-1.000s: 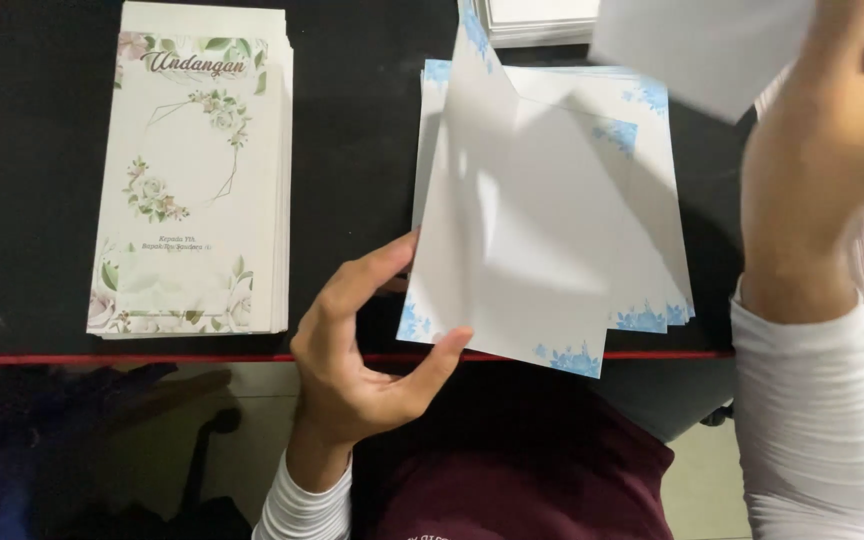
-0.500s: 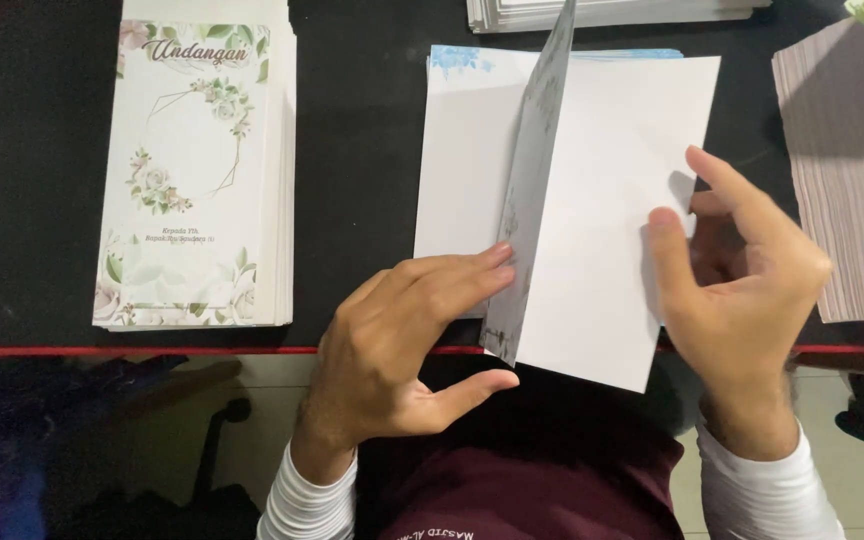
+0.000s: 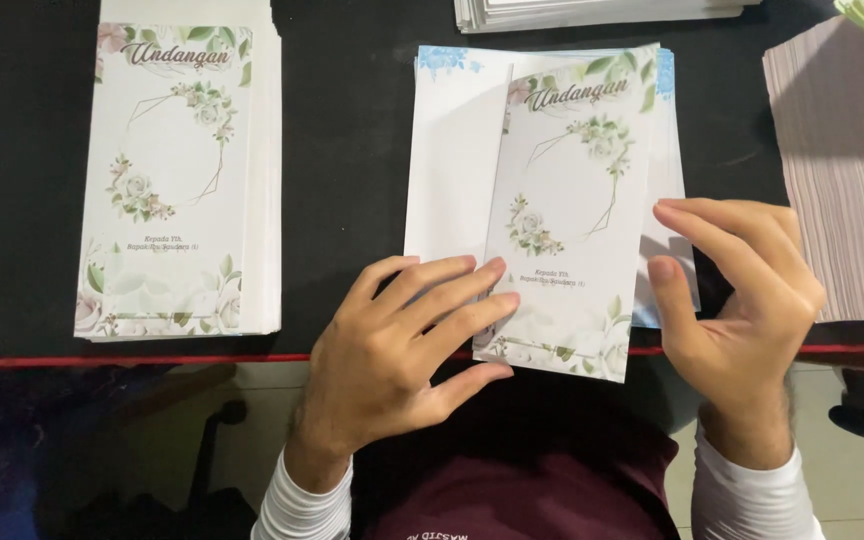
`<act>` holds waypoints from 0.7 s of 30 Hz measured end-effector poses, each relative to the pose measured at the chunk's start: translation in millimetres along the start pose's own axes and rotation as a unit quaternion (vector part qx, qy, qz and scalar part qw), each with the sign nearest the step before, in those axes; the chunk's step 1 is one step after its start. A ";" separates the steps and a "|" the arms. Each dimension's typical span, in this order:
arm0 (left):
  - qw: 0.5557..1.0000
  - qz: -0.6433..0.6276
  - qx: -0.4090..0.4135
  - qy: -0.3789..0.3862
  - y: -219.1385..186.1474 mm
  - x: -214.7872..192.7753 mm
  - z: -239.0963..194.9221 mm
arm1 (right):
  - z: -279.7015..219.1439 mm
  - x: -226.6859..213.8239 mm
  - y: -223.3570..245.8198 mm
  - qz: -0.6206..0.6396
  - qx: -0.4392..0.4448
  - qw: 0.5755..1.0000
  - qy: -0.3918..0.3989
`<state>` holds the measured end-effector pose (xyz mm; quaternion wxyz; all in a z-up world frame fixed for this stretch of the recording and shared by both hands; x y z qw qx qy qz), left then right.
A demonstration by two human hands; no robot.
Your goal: Folding printed wedding invitations and stacking them on a desk in a print shop.
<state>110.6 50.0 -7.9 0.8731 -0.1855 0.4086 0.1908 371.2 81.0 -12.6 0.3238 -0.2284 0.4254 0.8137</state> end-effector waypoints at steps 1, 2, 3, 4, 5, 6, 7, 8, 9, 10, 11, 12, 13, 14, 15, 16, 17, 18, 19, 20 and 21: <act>1.000 0.007 0.004 -0.006 -0.3 0.3 0.7 | -2.2 -1.0 -2.3 0.019 0.002 1.000 -0.006; 1.000 0.006 0.004 -0.005 -0.4 0.4 1.0 | -2.8 -0.8 -1.7 0.019 0.002 1.000 -0.006; 1.000 0.018 0.008 -0.005 -0.8 0.4 1.4 | -3.5 -0.8 -0.9 0.028 -0.002 1.000 -0.007; 0.999 0.031 0.013 -0.004 -0.9 0.7 2.1 | -3.9 -1.0 -0.2 0.037 -0.007 0.999 -0.009; 0.999 0.030 0.014 -0.005 -0.6 0.6 2.2 | -2.8 -1.6 1.4 0.036 -0.007 0.999 -0.009; 1.000 0.028 0.014 -0.004 -0.7 0.6 2.3 | -1.9 -1.6 3.4 0.045 -0.014 0.999 0.012; 1.000 0.026 0.015 -0.003 -0.7 0.6 2.5 | -1.0 -1.7 5.4 0.053 -0.022 0.998 0.033; 1.000 0.025 0.015 -0.003 -0.7 0.6 2.7 | 0.1 -4.0 8.9 0.052 -0.022 0.998 0.033; 0.999 0.032 0.018 0.000 -0.7 0.6 2.9 | 1.1 -4.9 12.8 0.032 -0.027 0.997 0.064; 0.999 0.038 0.021 0.002 -0.8 0.5 3.0 | 2.0 -5.6 16.7 0.012 -0.032 0.995 0.095; 0.999 0.038 0.021 0.002 -0.4 0.6 3.2 | 2.5 -5.1 15.0 0.012 -0.032 0.995 0.095; 0.999 0.037 0.021 0.004 -0.3 0.6 3.0 | 2.4 -3.7 14.3 -0.006 -0.053 0.993 0.110; 0.999 0.036 0.021 0.006 -0.2 0.6 2.6 | 2.1 -2.1 13.6 -0.024 -0.073 0.989 0.125; 0.999 0.035 0.021 0.006 -0.4 1.0 2.2 | 1.3 -2.8 13.4 -0.024 -0.072 0.989 0.125; 0.999 0.035 0.022 0.004 -0.7 1.2 1.8 | 0.6 -3.5 13.6 -0.021 -0.080 0.989 0.125; 0.999 0.036 0.023 0.001 -0.3 1.3 2.1 | 0.8 -4.2 13.6 -0.019 -0.089 0.988 0.124; 0.999 0.037 0.023 0.001 -0.1 1.4 2.5 | -0.1 -4.6 13.0 -0.019 -0.090 0.988 0.124; 0.999 0.037 0.022 0.000 0.1 1.3 2.7 | -1.0 -4.4 12.4 -0.026 -0.085 0.988 0.130; 0.999 0.036 0.021 -0.001 0.1 1.2 2.6 | -2.1 -4.1 11.7 -0.034 -0.081 0.987 0.136; 0.999 0.036 0.020 -0.001 -0.7 1.2 2.2 | -2.8 -4.4 12.2 -0.034 -0.081 0.987 0.137; 0.999 0.030 0.016 -0.001 -1.5 1.3 1.7 | -3.7 -4.7 12.7 -0.027 -0.081 0.987 0.138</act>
Point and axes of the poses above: each hand's wrist, its own z-axis towards the middle knuckle, its own x-axis out of the palm, y = z × x, the point moved 2 cm from there along z, towards the middle knuckle, and after that the axes turned 14 degrees about x, right-handed, at the moved point
